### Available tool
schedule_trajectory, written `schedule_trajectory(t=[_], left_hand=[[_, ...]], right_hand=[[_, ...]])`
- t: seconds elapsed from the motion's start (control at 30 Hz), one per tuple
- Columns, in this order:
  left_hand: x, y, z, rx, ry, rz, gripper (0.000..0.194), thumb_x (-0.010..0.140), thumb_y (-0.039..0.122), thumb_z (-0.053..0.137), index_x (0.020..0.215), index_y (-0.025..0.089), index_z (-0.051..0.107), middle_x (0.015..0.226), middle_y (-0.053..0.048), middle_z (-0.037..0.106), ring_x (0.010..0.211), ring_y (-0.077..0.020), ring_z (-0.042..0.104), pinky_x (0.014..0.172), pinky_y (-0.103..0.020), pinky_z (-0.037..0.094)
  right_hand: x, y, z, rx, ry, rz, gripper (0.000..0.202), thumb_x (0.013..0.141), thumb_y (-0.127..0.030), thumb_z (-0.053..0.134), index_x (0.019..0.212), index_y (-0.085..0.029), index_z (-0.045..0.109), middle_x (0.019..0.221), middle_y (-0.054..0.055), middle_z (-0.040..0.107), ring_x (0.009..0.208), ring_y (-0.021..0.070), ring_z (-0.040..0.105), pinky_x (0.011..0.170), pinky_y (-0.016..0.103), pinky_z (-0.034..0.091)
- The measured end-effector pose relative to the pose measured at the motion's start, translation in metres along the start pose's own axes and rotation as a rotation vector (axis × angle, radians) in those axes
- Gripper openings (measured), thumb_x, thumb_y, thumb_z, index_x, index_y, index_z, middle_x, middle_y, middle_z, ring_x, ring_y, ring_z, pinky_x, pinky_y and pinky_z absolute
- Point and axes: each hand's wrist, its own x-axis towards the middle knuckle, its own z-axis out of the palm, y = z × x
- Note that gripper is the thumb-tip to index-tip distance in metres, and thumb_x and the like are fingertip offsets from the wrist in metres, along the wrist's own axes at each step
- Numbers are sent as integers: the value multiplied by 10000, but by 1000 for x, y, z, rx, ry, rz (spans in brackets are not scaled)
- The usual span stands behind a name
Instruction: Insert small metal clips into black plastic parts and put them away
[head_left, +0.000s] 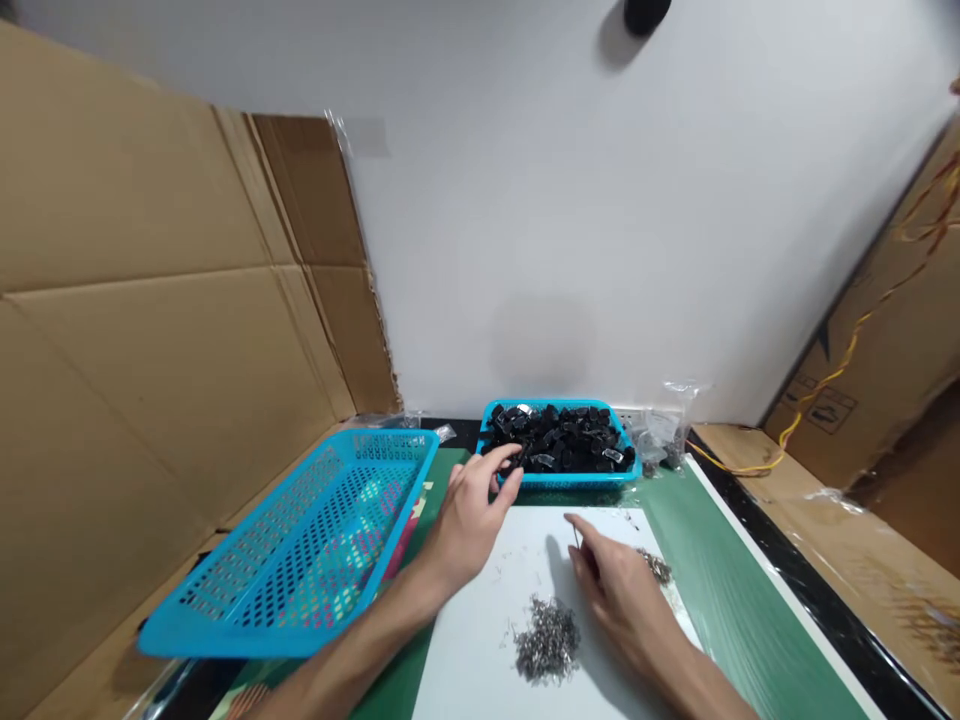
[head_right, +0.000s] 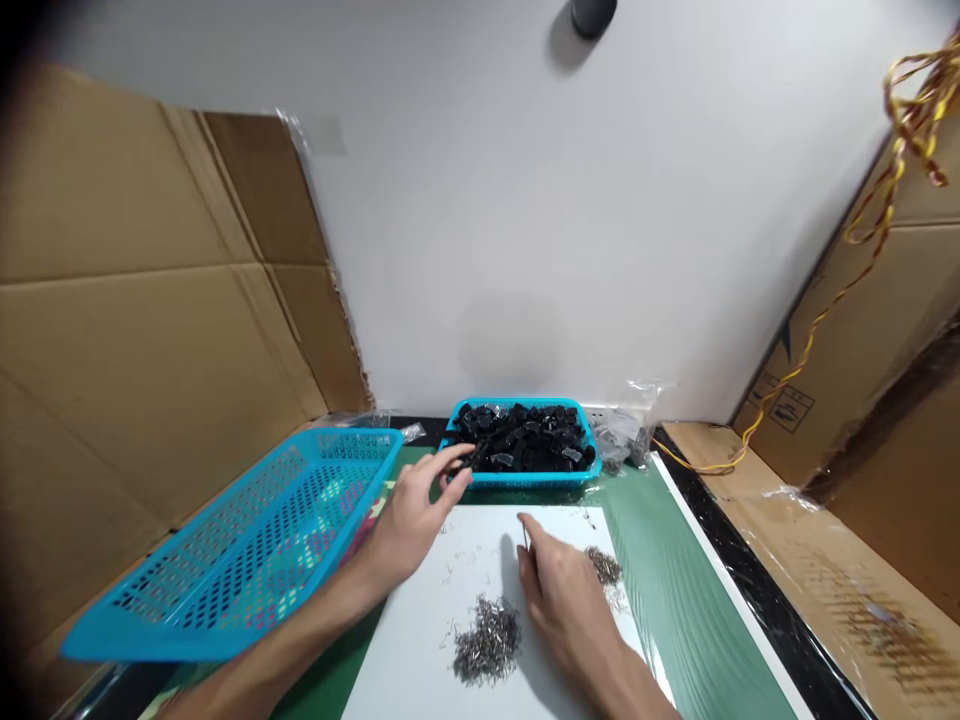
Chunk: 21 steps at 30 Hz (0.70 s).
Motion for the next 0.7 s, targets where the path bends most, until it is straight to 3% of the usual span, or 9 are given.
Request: schedule_trajectory(t=[0.07, 0.17, 0.3, 0.47, 0.6, 0.7], left_hand=[[35, 0, -5, 85, -35, -30, 410, 1045, 395, 550, 1390, 208, 671, 996, -73, 773, 956, -257, 714, 954, -437, 531], [81, 1, -4, 118, -101, 10, 367, 1019, 401, 595, 1295, 198, 729, 1088, -99, 801, 1021, -280, 729, 1006, -430, 497], [119, 2, 9, 153, -240, 95, 296, 1035, 374, 562, 1072, 198, 797, 1113, -104, 819, 1095, -313, 724, 1075, -463, 422], [127, 3, 21, 157, -347, 181, 261, 1020, 332, 572, 1016, 215, 805, 1104, -77, 826, 1066, -297, 729, 1089, -445, 410], [120, 0, 22, 140, -327, 194, 322, 1037, 355, 514, 1163, 231, 784, 1261, -72, 790, 1186, -304, 699, 1128, -460, 416], [116, -2, 13, 109, -281, 186, 377, 1046, 335, 449, 1243, 231, 754, 1340, -65, 757, 1252, -283, 681, 1127, -431, 454]], right_hand=[[-2, -6, 0, -37, -67, -10, 499, 1079, -273, 347, 1506, -154, 575, 1037, 132, 812, 895, 278, 773, 754, 323, 504], [-3, -15, -4, -111, -126, -40, 485, 1073, -244, 377, 1510, -184, 578, 1075, 128, 813, 959, 287, 771, 775, 313, 482], [-1, -20, -12, -164, -154, -87, 464, 1065, -226, 401, 1488, -204, 590, 1068, 120, 813, 958, 293, 760, 773, 320, 467], [1, -18, -14, -206, -171, -133, 407, 1054, -198, 430, 1422, -211, 604, 1084, 111, 808, 953, 275, 757, 751, 306, 430], [2, -15, -7, -240, -193, -156, 389, 1051, -192, 449, 1415, -220, 586, 1040, 90, 806, 917, 267, 755, 724, 308, 398], [2, -13, -3, -261, -211, -145, 347, 1038, -178, 475, 1352, -227, 615, 1023, 76, 804, 910, 262, 753, 704, 310, 377]])
